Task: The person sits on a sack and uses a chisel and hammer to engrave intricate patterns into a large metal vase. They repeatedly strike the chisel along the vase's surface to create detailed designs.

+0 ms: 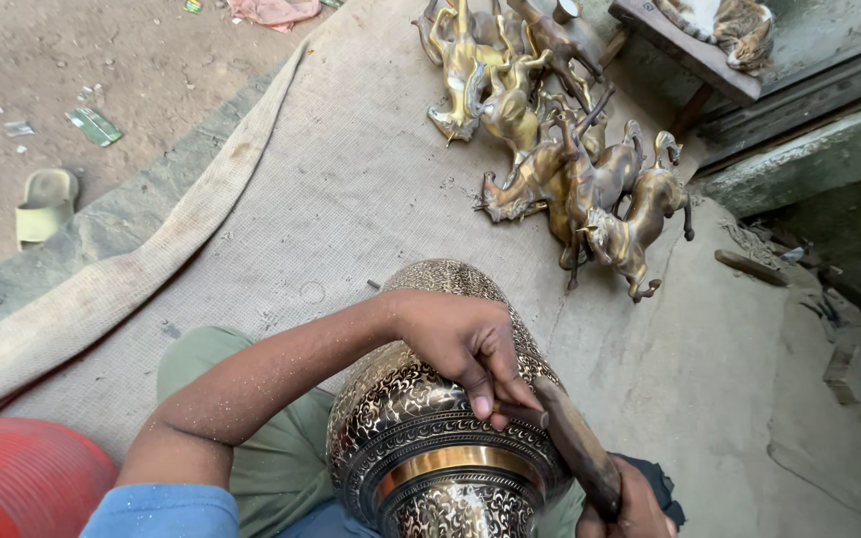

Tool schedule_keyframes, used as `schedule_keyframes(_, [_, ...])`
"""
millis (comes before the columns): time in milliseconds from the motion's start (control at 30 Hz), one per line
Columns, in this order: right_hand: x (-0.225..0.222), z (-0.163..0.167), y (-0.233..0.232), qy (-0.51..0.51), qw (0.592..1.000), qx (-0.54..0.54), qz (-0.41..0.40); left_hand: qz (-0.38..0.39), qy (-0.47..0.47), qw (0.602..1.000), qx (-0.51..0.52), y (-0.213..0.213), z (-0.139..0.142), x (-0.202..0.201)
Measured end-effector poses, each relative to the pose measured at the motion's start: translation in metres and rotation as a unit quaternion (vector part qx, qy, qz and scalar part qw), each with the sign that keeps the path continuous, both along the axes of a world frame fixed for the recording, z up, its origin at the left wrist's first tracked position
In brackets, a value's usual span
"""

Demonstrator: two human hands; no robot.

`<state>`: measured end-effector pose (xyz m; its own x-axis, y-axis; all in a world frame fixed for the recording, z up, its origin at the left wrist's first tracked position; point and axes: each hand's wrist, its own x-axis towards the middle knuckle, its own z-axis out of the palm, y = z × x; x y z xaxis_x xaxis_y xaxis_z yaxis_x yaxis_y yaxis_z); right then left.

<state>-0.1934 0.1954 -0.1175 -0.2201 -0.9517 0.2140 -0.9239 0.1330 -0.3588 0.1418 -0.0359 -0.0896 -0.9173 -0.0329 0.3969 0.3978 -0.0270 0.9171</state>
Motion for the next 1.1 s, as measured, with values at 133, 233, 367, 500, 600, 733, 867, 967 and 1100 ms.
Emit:
schedule_keyframes(133, [-0.004,0.023,-0.014,-0.067,0.996,-0.054,-0.029,-0.015,0.003,0.999,0.052,0.002,-0.003,-0.001])
schedule_keyframes(233, [0.01,0.033,-0.025,-0.354,0.931,-0.093,0.015,0.024,0.01,0.998,0.053,0.006,-0.004,0.001])
schedule_keyframes(367, [0.046,0.046,-0.035,-0.267,0.962,-0.051,-0.001,0.042,0.017,0.998,0.05,0.007,-0.005,0.002])
schedule_keyframes(500, [0.072,0.067,-0.042,-0.183,0.982,-0.044,0.007,0.021,0.031,0.999,0.039,0.005,-0.006,-0.001])
schedule_keyframes(600, [0.079,0.073,-0.044,-0.297,0.95,-0.092,-0.032,0.004,0.008,0.997,0.081,0.004,-0.007,-0.001])
schedule_keyframes(733, [0.073,0.07,-0.042,0.023,0.997,-0.064,0.04,0.005,0.024,0.998,0.052,0.002,-0.007,-0.002])
schedule_keyframes(867, [0.061,0.061,-0.038,-0.202,0.975,-0.084,-0.021,-0.005,0.006,0.998,0.067,0.001,-0.009,-0.004])
schedule_keyframes(967, [0.056,0.055,-0.034,-0.098,0.992,-0.071,0.037,-0.012,0.016,0.997,0.076,0.001,-0.011,-0.005])
schedule_keyframes(1100, [0.052,0.046,-0.028,-0.154,0.983,-0.093,0.018,-0.017,0.019,0.996,0.08,0.0,-0.012,-0.006])
